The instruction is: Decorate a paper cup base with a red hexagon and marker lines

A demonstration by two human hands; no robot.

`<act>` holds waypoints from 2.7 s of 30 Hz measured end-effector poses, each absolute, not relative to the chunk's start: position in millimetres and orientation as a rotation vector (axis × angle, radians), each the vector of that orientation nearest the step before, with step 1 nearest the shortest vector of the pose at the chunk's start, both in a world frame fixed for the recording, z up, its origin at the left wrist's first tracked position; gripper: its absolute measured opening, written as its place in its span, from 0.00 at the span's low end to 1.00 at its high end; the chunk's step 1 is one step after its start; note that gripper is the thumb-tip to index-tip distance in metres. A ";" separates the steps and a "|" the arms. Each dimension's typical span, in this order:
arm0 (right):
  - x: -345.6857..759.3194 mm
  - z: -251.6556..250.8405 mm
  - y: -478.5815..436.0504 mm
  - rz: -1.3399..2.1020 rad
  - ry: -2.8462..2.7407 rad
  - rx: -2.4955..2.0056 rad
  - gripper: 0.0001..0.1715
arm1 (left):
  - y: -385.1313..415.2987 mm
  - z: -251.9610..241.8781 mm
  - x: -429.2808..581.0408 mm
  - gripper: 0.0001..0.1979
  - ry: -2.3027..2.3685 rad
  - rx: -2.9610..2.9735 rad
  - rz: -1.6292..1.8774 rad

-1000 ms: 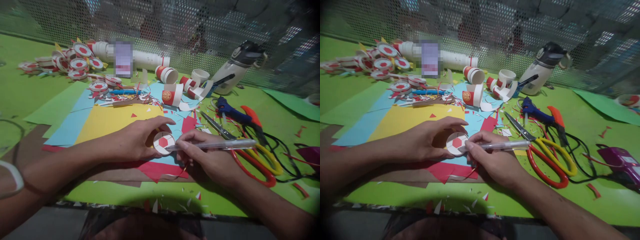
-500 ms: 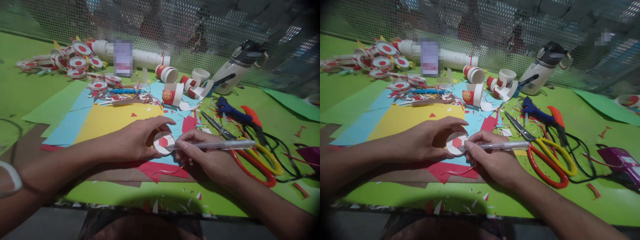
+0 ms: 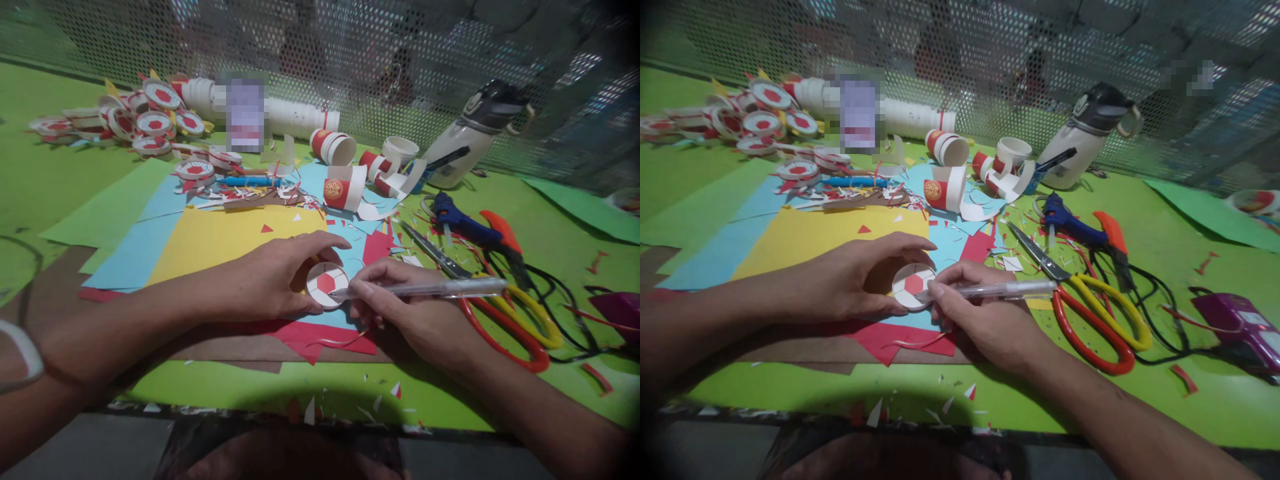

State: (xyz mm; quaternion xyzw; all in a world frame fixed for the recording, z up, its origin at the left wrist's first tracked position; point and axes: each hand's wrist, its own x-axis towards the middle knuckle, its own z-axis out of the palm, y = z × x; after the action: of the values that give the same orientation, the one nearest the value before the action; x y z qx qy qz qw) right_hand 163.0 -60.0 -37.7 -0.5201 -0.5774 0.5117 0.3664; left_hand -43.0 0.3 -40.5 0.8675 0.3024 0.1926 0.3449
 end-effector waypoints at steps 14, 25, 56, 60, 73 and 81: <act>161.5 -36.2 -58.2 1.309 -1.491 -1.358 0.09 | -1.0 -39.9 -43.1 0.29 0.793 2.265 0.497; 161.6 -37.1 -58.7 1.318 -1.482 -1.377 0.09 | -0.3 -38.9 -42.9 0.29 0.810 2.280 0.476; 162.6 -36.0 -60.0 1.307 -1.478 -1.368 0.09 | -1.4 -38.2 -43.2 0.28 0.809 2.303 0.487; 162.4 -36.8 -59.7 1.316 -1.478 -1.362 0.10 | -1.1 -37.5 -42.8 0.28 0.804 2.296 0.483; 161.7 -33.6 -60.8 1.299 -1.512 -1.423 0.10 | -2.0 -36.4 -43.0 0.27 0.806 2.302 0.473; 163.1 -33.6 -60.3 1.322 -1.501 -1.411 0.11 | -2.4 -34.3 -42.2 0.26 0.807 2.311 0.462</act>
State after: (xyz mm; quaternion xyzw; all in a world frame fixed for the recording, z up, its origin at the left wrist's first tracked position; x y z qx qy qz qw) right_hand 163.1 -60.3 -33.6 -0.5420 -0.5767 0.5080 0.3399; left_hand -42.2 -2.4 -34.3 0.8790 0.3071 0.1757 0.3196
